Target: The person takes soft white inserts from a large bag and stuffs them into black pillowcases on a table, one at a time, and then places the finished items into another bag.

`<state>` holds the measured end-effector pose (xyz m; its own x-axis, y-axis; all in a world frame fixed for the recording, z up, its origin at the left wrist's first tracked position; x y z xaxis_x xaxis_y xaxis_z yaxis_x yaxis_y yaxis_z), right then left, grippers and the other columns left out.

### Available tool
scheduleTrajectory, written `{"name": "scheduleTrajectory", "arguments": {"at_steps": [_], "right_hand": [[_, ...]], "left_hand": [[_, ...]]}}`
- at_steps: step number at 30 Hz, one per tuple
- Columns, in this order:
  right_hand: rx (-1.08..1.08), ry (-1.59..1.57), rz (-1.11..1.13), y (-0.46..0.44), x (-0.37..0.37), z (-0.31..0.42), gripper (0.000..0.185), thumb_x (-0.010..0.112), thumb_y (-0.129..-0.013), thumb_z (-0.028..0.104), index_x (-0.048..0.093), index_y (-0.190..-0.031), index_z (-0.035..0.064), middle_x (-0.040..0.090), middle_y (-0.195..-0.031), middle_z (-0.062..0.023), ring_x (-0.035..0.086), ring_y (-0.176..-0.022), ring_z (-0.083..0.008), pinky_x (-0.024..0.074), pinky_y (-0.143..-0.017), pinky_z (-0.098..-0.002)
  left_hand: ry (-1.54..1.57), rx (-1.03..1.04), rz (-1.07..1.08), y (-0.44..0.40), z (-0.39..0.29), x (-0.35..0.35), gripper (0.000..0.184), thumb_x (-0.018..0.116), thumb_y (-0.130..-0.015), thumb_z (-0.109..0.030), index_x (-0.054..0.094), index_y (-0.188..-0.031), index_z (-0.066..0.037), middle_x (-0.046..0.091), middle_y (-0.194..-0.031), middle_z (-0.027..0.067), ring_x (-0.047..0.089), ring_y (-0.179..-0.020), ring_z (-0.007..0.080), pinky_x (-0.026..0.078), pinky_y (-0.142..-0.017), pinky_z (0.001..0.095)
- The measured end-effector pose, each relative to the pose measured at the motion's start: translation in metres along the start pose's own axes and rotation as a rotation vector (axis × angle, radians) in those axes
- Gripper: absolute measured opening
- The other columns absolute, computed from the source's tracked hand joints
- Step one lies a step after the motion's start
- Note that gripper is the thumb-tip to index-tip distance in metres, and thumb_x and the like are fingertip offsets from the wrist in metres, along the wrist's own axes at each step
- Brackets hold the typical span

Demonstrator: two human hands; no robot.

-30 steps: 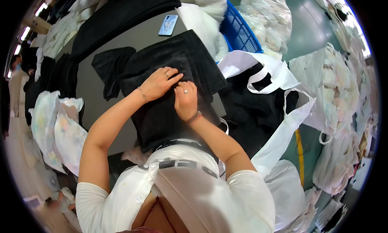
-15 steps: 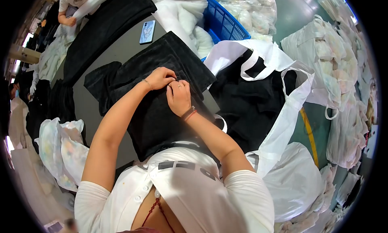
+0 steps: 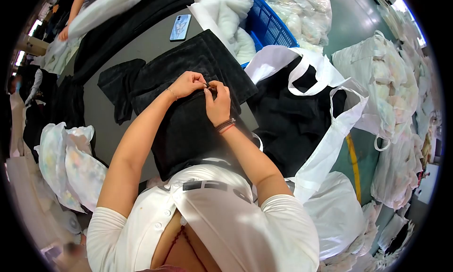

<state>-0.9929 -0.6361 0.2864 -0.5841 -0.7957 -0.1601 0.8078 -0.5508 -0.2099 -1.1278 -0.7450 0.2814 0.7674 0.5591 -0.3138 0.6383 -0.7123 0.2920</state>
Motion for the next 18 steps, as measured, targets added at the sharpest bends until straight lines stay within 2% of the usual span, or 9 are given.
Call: {"name": "scheduleTrajectory", "arguments": {"at_steps": [1, 3, 7, 10, 18], "right_hand": [[-0.002, 0.004, 0.001, -0.001, -0.002, 0.000, 0.016, 0.070, -0.087, 0.005, 0.066, -0.102, 0.0018, 0.061, -0.097, -0.0155, 0.059, -0.094, -0.0326, 0.0488, -0.083, -0.0396], [-0.246, 0.161, -0.036, 0.001, -0.004, 0.002, 0.012, 0.071, -0.085, 0.004, 0.068, -0.096, 0.0009, 0.061, -0.097, -0.0143, 0.060, -0.095, -0.0320, 0.0493, -0.084, -0.0394], [-0.364, 0.346, -0.004, 0.006, -0.007, 0.005, 0.011, 0.073, -0.082, 0.003, 0.071, -0.092, 0.0004, 0.062, -0.096, -0.0112, 0.059, -0.093, -0.0300, 0.0491, -0.080, -0.0388], [-0.466, 0.374, -0.025, 0.010, -0.007, 0.011, 0.013, 0.072, -0.081, 0.002, 0.071, -0.093, -0.0002, 0.062, -0.094, -0.0096, 0.059, -0.090, -0.0298, 0.0485, -0.078, -0.0390], [-0.453, 0.518, 0.048, 0.016, -0.007, 0.016, 0.016, 0.070, -0.083, 0.002, 0.071, -0.099, 0.0004, 0.065, -0.102, -0.0087, 0.059, -0.090, -0.0291, 0.0485, -0.079, -0.0388]], "left_hand": [[0.003, 0.003, 0.000, -0.001, -0.002, 0.001, 0.012, 0.072, -0.085, -0.010, 0.069, -0.080, 0.000, 0.065, -0.070, 0.0014, 0.055, -0.066, 0.0069, 0.045, -0.063, 0.0251], [-0.035, 0.012, 0.022, -0.002, -0.002, 0.004, 0.010, 0.072, -0.087, -0.008, 0.068, -0.082, -0.001, 0.064, -0.071, -0.0018, 0.054, -0.065, 0.0033, 0.043, -0.060, 0.0214], [-0.037, 0.026, 0.019, -0.001, -0.003, 0.005, 0.011, 0.073, -0.088, -0.009, 0.068, -0.082, 0.000, 0.064, -0.071, -0.0018, 0.054, -0.065, 0.0033, 0.043, -0.060, 0.0213], [-0.008, 0.015, -0.018, 0.002, -0.006, 0.004, 0.012, 0.075, -0.084, -0.010, 0.069, -0.081, 0.000, 0.066, -0.071, 0.0013, 0.056, -0.065, 0.0063, 0.045, -0.063, 0.0246], [-0.023, 0.050, -0.035, 0.001, -0.002, 0.005, 0.012, 0.075, -0.083, -0.009, 0.068, -0.080, 0.000, 0.065, -0.070, 0.0012, 0.056, -0.065, 0.0070, 0.045, -0.062, 0.0249]]}}
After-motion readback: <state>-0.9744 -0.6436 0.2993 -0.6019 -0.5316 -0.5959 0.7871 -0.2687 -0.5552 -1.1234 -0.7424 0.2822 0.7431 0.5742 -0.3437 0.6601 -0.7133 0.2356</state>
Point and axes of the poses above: each hand's wrist, its own y-axis away from the middle knuckle, its own x-axis out of the palm, z = x × y, the point moved 3 cm from there along -y, towards the middle knuckle
